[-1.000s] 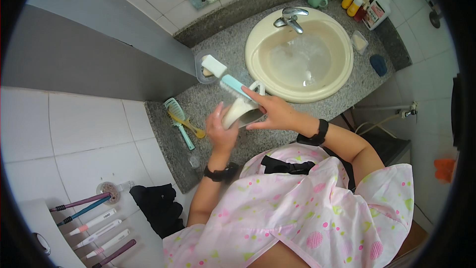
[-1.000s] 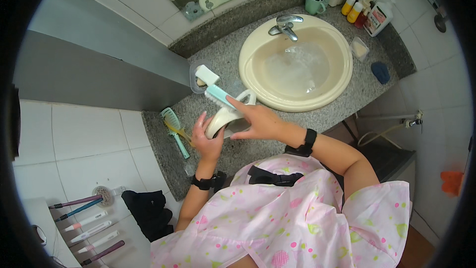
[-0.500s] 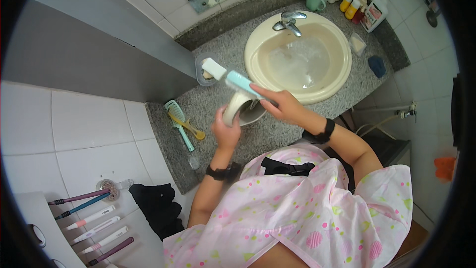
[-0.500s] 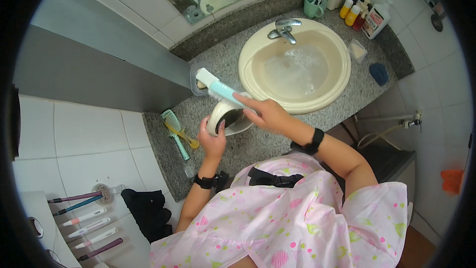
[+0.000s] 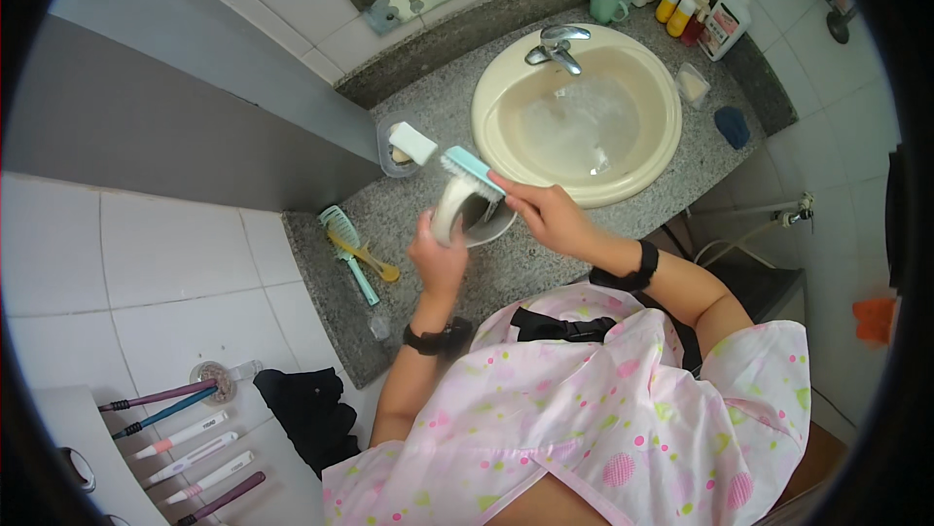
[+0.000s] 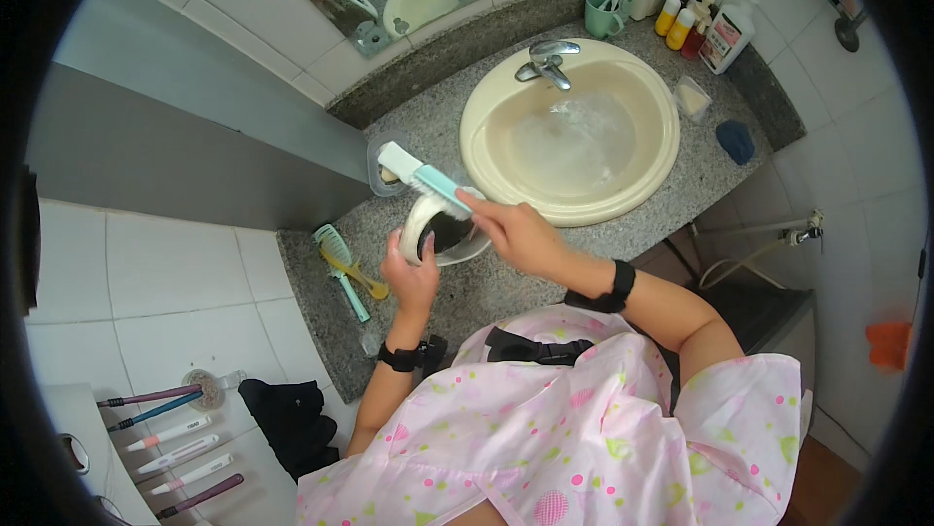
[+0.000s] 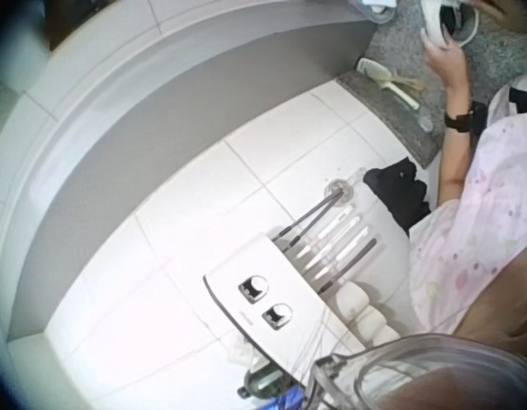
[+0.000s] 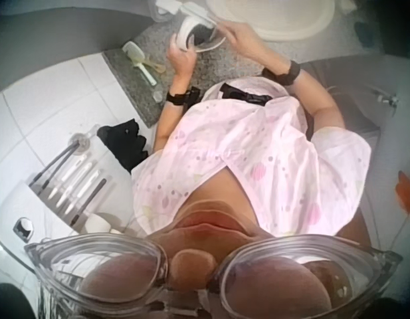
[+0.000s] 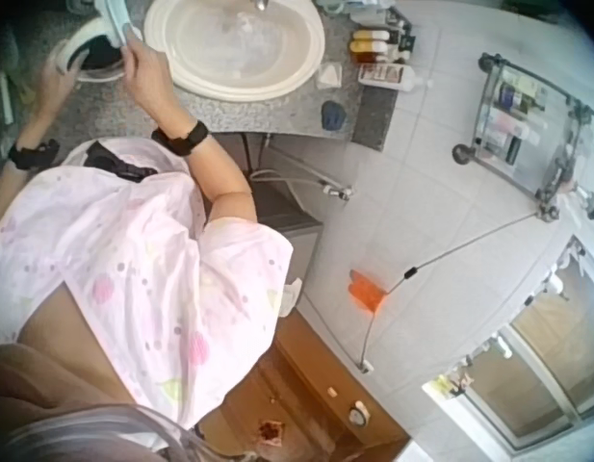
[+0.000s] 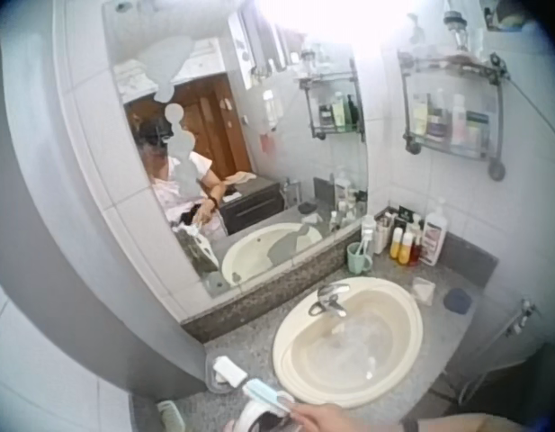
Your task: Clean a white shoe and a brush in the bathroom sink.
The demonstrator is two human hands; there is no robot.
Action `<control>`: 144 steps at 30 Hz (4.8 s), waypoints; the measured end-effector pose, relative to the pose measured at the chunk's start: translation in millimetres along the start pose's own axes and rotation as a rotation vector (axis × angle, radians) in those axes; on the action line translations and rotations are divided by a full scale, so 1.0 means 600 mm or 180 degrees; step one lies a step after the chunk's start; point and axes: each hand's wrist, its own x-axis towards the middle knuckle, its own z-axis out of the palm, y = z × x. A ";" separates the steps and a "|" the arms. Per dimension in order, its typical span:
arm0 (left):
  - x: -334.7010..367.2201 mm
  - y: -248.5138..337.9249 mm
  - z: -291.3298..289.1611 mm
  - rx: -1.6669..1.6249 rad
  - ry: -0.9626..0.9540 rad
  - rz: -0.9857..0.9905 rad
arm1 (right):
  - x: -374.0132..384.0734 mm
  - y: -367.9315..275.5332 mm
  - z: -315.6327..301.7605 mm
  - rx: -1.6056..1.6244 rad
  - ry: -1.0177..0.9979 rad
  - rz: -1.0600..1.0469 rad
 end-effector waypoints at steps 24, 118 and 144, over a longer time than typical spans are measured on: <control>0.006 -0.020 -0.011 -0.0083 0.0155 -0.0260 | 0.018 -0.011 0.010 0.0025 -0.0143 0.0218; -0.094 -0.243 -0.081 -0.0218 -0.1826 -0.1352 | -0.077 0.174 -0.081 -0.0165 0.0688 0.1256; -0.047 -0.088 -0.038 -0.2224 -0.0612 -0.2623 | -0.008 0.527 -0.230 0.0929 -0.0439 0.3151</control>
